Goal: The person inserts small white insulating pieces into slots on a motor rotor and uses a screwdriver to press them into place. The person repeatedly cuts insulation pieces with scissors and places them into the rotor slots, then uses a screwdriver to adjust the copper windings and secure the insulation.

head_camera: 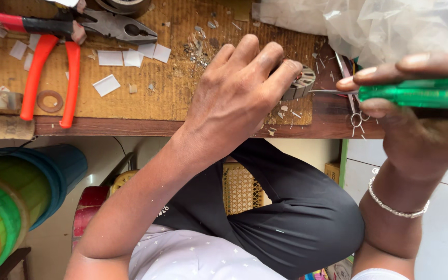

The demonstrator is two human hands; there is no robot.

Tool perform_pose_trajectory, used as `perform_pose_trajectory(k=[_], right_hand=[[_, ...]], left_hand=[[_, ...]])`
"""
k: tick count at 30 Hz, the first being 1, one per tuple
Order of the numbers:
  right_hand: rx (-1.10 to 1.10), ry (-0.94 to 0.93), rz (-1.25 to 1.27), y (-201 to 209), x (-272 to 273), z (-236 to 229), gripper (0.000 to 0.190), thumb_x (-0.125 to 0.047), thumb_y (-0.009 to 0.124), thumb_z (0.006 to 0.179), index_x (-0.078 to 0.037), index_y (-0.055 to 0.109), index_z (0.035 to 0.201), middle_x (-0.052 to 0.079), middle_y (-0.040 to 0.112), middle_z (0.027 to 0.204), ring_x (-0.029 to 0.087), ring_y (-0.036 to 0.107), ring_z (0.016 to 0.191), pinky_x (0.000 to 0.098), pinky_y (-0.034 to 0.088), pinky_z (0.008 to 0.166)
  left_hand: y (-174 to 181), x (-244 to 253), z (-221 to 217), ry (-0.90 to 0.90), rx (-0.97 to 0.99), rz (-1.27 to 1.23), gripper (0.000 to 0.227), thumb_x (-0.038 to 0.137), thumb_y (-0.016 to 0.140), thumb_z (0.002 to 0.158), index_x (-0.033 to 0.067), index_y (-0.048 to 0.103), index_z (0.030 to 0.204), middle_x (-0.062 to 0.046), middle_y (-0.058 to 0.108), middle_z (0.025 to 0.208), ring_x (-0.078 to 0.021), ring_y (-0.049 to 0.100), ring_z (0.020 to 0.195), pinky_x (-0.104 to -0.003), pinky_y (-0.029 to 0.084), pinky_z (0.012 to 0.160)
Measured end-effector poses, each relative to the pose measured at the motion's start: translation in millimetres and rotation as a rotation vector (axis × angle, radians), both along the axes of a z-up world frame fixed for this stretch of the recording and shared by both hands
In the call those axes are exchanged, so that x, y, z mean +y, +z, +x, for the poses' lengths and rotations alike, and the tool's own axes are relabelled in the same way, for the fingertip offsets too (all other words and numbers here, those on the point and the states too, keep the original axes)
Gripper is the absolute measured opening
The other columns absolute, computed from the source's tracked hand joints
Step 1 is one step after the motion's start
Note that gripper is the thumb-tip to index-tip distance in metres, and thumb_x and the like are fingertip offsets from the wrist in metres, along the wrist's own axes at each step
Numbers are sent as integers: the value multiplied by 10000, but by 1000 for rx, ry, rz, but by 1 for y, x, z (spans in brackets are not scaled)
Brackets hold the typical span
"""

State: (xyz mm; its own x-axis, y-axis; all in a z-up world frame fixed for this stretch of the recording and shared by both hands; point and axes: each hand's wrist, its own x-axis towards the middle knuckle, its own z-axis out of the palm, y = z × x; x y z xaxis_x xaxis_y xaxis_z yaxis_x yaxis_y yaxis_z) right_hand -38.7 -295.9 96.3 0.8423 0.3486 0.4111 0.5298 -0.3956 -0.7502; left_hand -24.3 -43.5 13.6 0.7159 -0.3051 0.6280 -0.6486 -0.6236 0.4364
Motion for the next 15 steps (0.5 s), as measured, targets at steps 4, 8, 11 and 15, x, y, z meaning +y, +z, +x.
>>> perform_pose_trajectory(k=[4,8,11,15], right_hand=[[-114,98,-47,-8,-4,-5,292,33,775,971,64,551,1156,255,702,1119,361,775,976,429,680,885],[-114,143,-66,-15,-11,-17,265,77,767,928,29,578,1108,292,677,1064,388,753,972,468,662,879],[-179,163,31,-21,-9,-15,313,57,771,902,19,519,1082,298,691,1045,387,762,969,490,656,849],[-157,92,122,-31,5,-17,318,67,765,967,-1,496,1122,285,704,1068,355,771,964,473,697,879]], left_hand=[[-3,1,-2,26,16,-27,328,45,709,935,130,676,1250,-19,587,1119,-233,559,1045,-383,493,897],[-4,0,-3,26,54,-40,413,32,725,931,201,703,1308,-3,602,1121,-244,564,1046,-420,493,902],[-6,-1,-3,38,45,-57,399,21,736,966,224,701,1307,45,634,1155,-218,567,1065,-405,501,945],[-9,-2,-3,38,49,-83,502,-4,768,891,221,714,1337,95,690,1209,-206,569,1064,-380,507,960]])
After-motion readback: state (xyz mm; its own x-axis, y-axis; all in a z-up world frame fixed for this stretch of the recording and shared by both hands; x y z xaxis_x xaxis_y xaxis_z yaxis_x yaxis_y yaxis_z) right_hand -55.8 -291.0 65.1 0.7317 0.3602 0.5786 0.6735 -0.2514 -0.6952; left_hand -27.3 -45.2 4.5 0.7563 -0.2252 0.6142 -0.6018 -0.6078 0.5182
